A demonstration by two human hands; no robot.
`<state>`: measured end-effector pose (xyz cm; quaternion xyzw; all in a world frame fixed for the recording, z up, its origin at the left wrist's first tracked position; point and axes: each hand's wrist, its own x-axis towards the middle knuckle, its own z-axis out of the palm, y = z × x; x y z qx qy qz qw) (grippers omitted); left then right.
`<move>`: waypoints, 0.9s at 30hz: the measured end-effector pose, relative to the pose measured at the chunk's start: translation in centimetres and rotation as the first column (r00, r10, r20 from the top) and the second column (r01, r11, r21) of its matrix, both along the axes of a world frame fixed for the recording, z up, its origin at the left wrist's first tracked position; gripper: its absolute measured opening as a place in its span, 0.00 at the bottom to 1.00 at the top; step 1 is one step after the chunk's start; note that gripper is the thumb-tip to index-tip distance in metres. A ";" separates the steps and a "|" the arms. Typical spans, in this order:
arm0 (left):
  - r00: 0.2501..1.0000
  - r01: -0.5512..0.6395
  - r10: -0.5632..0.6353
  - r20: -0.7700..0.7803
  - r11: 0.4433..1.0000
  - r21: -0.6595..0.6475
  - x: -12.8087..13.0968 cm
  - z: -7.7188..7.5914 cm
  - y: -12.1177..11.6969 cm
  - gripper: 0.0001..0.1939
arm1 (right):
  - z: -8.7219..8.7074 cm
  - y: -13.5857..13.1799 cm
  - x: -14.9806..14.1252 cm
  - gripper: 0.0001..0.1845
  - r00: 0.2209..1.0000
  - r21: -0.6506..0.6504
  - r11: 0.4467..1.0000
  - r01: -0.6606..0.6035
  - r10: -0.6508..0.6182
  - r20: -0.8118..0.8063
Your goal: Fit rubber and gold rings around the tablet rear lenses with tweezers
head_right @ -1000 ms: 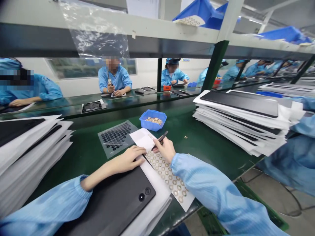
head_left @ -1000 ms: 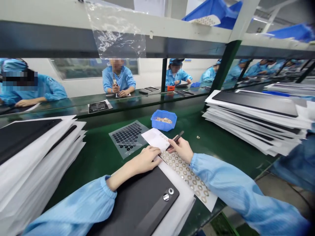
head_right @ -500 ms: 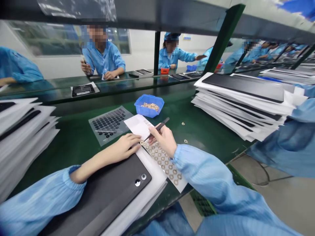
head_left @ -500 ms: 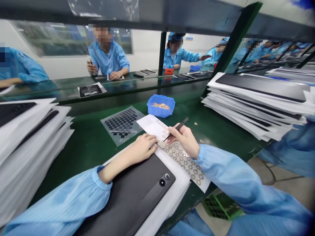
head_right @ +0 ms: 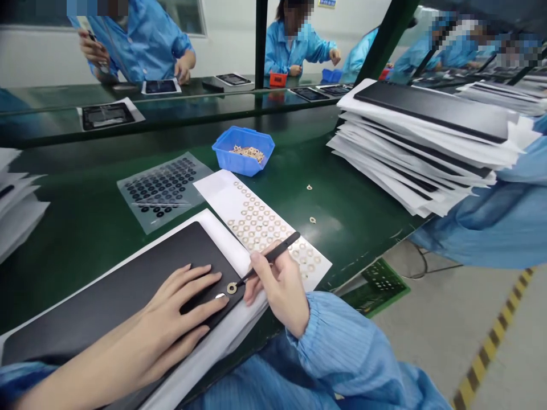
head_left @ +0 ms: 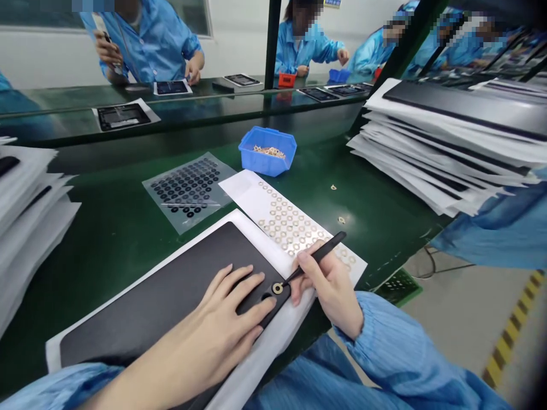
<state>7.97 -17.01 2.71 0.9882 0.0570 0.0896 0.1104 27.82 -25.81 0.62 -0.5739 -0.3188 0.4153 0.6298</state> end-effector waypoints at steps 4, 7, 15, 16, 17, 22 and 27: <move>1.000 0.014 -0.013 -0.023 0.999 0.031 0.5 0.0 0.2 0.22 | 0.1 -0.1 -0.1 0.19 1.000 -0.022 0.999 0.024 -0.024 0.009; 1.000 0.019 -0.019 -0.007 0.999 0.035 0.6 0.0 0.2 0.22 | 0.1 -0.1 -0.2 0.19 0.999 -0.031 0.999 0.032 -0.031 0.024; 1.000 0.017 -0.016 -0.017 0.999 0.048 0.5 0.0 0.1 0.22 | 0.4 -0.2 -0.2 0.18 0.998 -0.029 0.999 0.030 -0.028 0.051; 1.000 0.016 -0.015 -0.019 0.999 0.051 0.5 0.0 0.1 0.23 | 0.3 -0.2 -0.2 0.18 0.998 -0.026 0.999 0.029 -0.027 0.054; 1.000 0.017 -0.016 -0.022 0.998 0.053 0.5 0.0 0.1 0.23 | 0.3 -0.2 -0.2 0.18 0.998 -0.023 0.999 0.027 -0.026 0.058; 0.999 0.026 -0.025 -0.021 0.998 0.065 0.6 0.1 0.2 0.24 | 0.0 -0.3 -0.2 0.15 0.996 -0.010 0.999 0.037 -0.036 0.085; 1.000 0.019 -0.017 -0.016 0.996 0.087 0.9 0.2 0.2 0.24 | -0.1 -0.3 -0.2 0.13 0.981 0.015 0.999 0.043 -0.045 0.189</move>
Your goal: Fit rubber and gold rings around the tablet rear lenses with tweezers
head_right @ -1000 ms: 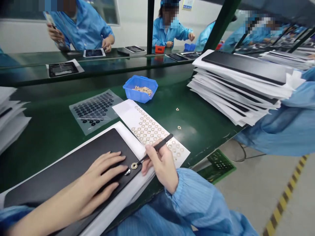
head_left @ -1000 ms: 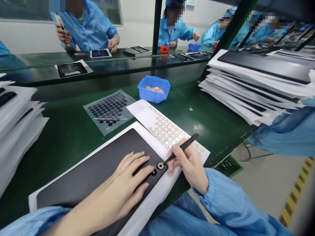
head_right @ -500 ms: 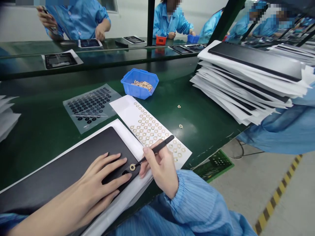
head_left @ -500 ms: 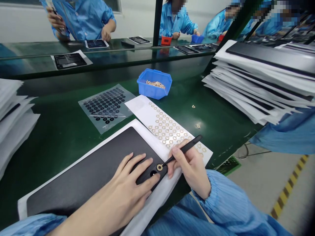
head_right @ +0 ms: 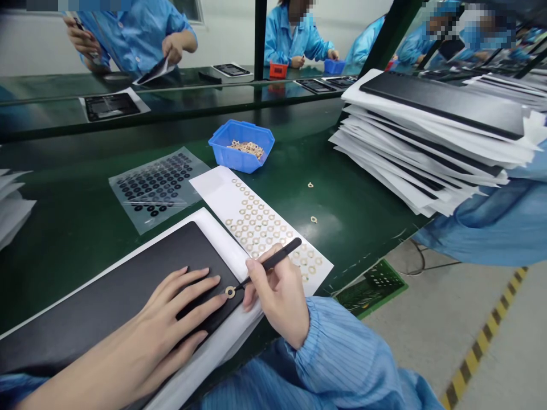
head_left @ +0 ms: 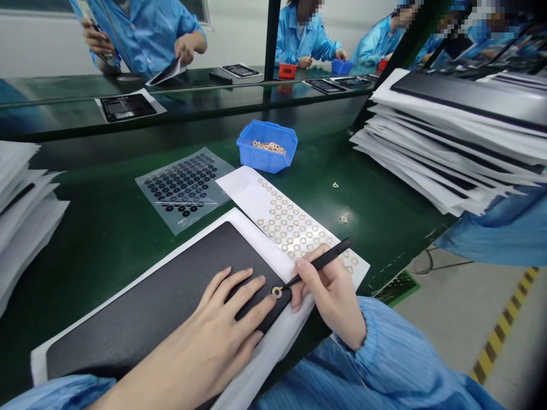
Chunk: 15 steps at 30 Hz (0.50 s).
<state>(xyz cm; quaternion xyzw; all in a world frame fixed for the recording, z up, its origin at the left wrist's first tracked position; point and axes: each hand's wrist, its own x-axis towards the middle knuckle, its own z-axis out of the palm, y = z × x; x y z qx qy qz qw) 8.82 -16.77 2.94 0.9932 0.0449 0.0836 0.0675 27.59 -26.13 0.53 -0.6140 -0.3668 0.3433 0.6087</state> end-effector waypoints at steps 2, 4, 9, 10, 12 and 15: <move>1.000 -0.012 0.012 -0.011 1.000 -0.011 0.1 0.0 -0.1 0.23 | 0.0 -0.2 -0.1 0.12 0.997 0.015 1.000 -0.002 0.000 0.079; 0.999 -0.037 0.036 -0.024 0.999 -0.024 0.3 0.1 -0.2 0.23 | 0.0 -0.5 -0.2 0.10 0.991 0.039 0.999 0.004 -0.009 0.137; 0.997 -0.073 0.072 -0.025 0.996 -0.045 0.8 0.1 -0.5 0.22 | -0.1 -0.9 -0.6 0.07 0.992 0.155 0.987 0.053 -0.071 0.108; 0.997 -0.079 0.078 -0.022 0.996 -0.046 0.9 0.0 -0.6 0.21 | -0.2 -1.0 -0.6 0.06 0.993 0.165 0.985 0.050 -0.067 0.098; 0.995 -0.102 0.101 -0.014 0.994 -0.044 1.0 -0.1 -0.8 0.20 | -0.2 -1.0 -0.7 0.06 0.995 0.176 0.983 0.046 -0.062 0.083; 0.992 -0.129 0.129 -0.006 0.991 -0.041 1.0 -0.3 -0.9 0.19 | -0.3 -1.0 -0.6 0.04 0.993 0.194 0.980 0.034 -0.055 0.102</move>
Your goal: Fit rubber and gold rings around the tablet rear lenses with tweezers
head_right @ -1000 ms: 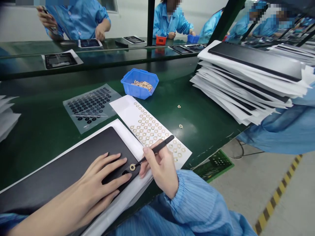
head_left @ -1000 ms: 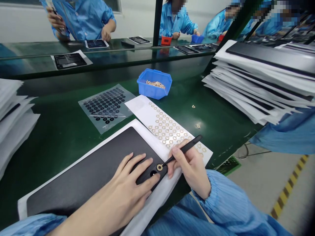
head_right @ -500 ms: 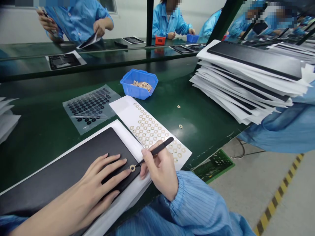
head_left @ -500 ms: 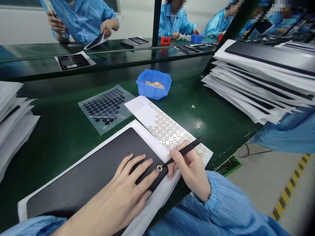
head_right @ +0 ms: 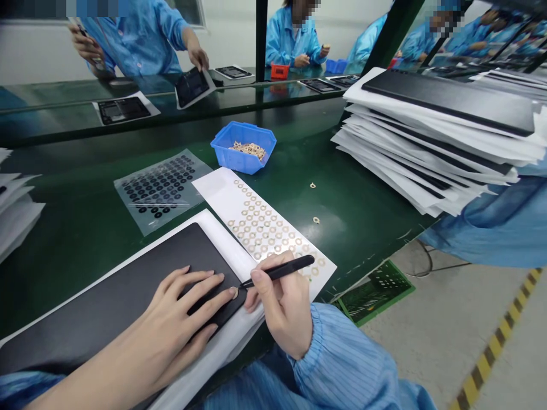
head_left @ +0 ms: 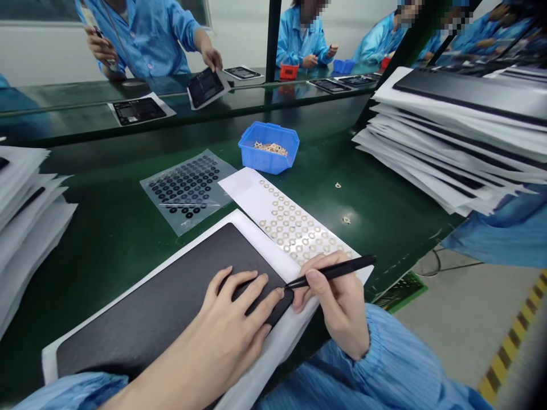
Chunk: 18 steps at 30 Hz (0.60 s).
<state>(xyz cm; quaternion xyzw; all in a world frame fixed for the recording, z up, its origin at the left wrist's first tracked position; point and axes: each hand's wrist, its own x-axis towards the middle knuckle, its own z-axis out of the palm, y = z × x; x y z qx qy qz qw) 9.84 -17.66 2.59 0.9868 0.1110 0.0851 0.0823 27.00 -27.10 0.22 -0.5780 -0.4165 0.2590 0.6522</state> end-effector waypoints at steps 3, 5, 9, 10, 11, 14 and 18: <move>1.000 0.005 -0.005 0.000 1.000 -0.008 0.0 0.1 0.1 0.20 | -0.1 -0.1 0.1 0.04 0.998 0.013 1.000 -0.015 0.014 0.069; 1.000 0.024 -0.025 -0.010 0.999 -0.021 0.0 0.4 0.2 0.21 | -0.3 -0.1 0.2 0.04 0.992 0.005 1.000 -0.020 0.019 0.122; 0.999 0.054 -0.054 -0.007 0.997 -0.049 0.0 0.5 0.4 0.20 | -0.5 -0.2 0.1 0.05 0.983 0.018 1.000 -0.004 0.001 0.183; 0.999 0.051 -0.051 0.011 0.997 -0.056 -0.1 0.4 0.5 0.19 | -0.5 -0.2 0.0 0.05 0.986 0.036 0.999 -0.009 0.003 0.168; 0.999 0.046 -0.044 0.032 0.997 -0.065 -0.2 0.3 0.5 0.18 | -0.3 -0.3 0.0 0.05 0.989 0.055 0.998 -0.023 0.015 0.144; 0.998 0.019 -0.013 0.069 0.996 -0.092 -0.3 0.0 0.7 0.15 | 0.6 -0.3 0.3 0.07 0.990 0.075 0.993 -0.097 0.088 0.110; 0.997 0.024 -0.016 0.069 0.993 -0.118 -0.3 0.2 0.7 0.15 | 2.3 0.4 1.2 0.08 0.967 0.011 0.998 -0.054 0.050 0.250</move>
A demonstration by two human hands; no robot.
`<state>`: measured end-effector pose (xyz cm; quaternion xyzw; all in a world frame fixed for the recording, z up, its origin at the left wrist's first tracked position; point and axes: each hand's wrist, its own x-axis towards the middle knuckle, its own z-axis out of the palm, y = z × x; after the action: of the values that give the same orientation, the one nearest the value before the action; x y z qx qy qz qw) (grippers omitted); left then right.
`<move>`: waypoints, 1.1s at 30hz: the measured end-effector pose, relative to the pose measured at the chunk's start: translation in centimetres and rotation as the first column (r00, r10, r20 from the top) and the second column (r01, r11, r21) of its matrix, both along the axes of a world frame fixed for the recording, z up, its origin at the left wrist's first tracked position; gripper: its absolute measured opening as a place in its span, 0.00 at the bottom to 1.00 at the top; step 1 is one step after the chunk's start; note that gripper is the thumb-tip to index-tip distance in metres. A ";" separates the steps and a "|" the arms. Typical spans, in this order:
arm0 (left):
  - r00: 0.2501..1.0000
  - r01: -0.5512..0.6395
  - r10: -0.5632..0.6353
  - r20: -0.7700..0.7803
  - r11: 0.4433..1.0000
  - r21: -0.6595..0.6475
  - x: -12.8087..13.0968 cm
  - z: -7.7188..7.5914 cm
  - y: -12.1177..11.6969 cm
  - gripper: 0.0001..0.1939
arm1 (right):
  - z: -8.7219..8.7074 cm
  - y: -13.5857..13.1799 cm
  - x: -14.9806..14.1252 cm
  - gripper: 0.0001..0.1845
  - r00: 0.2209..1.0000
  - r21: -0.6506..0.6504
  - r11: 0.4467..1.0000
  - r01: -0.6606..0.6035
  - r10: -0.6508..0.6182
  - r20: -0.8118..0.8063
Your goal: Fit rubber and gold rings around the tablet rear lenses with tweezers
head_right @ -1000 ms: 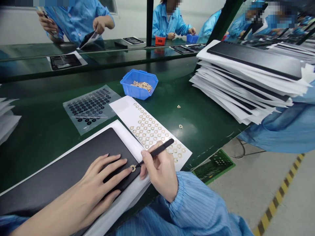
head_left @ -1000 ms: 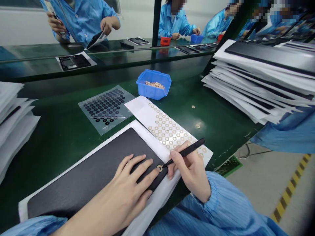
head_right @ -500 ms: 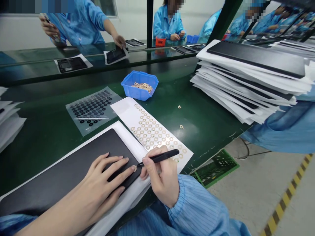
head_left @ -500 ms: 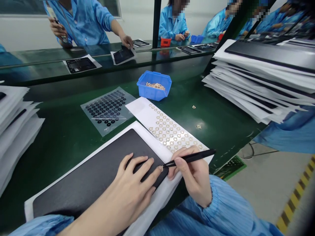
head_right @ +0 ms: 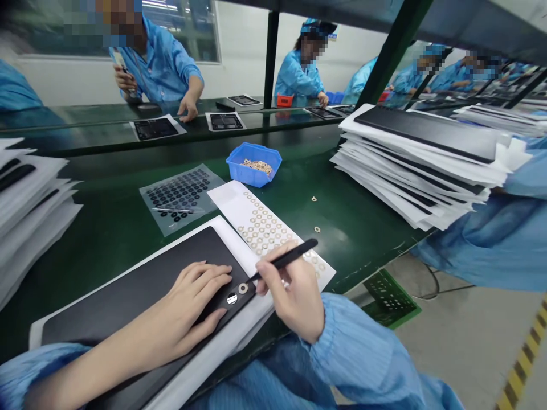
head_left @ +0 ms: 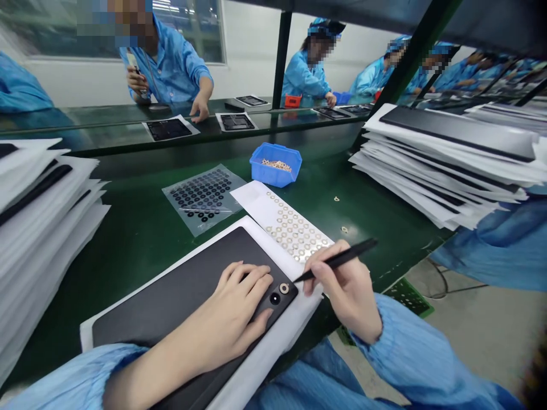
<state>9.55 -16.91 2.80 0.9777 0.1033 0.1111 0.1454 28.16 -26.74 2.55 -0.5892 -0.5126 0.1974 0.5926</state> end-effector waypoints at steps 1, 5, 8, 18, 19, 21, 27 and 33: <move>1.000 0.006 -0.006 -0.001 1.000 0.003 0.0 0.1 0.0 0.16 | 0.3 0.3 0.2 0.09 0.999 -0.021 1.000 0.021 -0.020 0.025; 1.000 0.011 -0.011 0.008 0.999 0.053 0.0 0.4 0.0 0.19 | 0.1 0.8 0.3 0.11 0.999 -0.131 0.991 0.007 -0.003 0.034; 1.000 0.017 -0.017 0.004 0.996 0.088 0.0 0.3 0.0 0.20 | -0.7 0.4 0.1 0.12 0.999 -0.138 0.989 0.042 -0.039 0.025; 0.998 -0.034 0.040 -0.039 0.989 0.144 0.6 0.0 -0.6 0.18 | -1.7 0.0 -0.1 0.10 0.994 -0.068 0.994 0.083 -0.078 0.071; 0.999 -0.034 0.039 -0.032 0.990 0.139 0.5 -0.1 -0.7 0.17 | -1.8 0.0 -0.2 0.10 0.994 -0.058 0.995 0.082 -0.077 0.076; 1.000 -0.030 0.031 -0.006 0.993 0.118 0.4 -0.3 -0.6 0.17 | -1.8 0.0 -0.3 0.09 0.993 -0.038 0.996 0.077 -0.073 0.094; 0.999 -0.019 0.016 0.050 0.998 0.053 0.2 -0.5 -0.3 0.14 | -1.6 0.2 -0.2 0.07 0.970 0.030 0.994 0.102 -0.106 0.220; 0.996 -0.037 0.037 0.087 0.999 0.005 0.2 -0.4 -0.4 0.13 | -0.9 0.0 -1.1 0.08 0.982 0.035 0.999 0.016 -0.022 0.190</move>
<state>9.77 -17.35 2.36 0.9704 0.1145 0.1565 0.1442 27.10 -26.72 1.69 -0.6004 -0.5643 0.1260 0.5524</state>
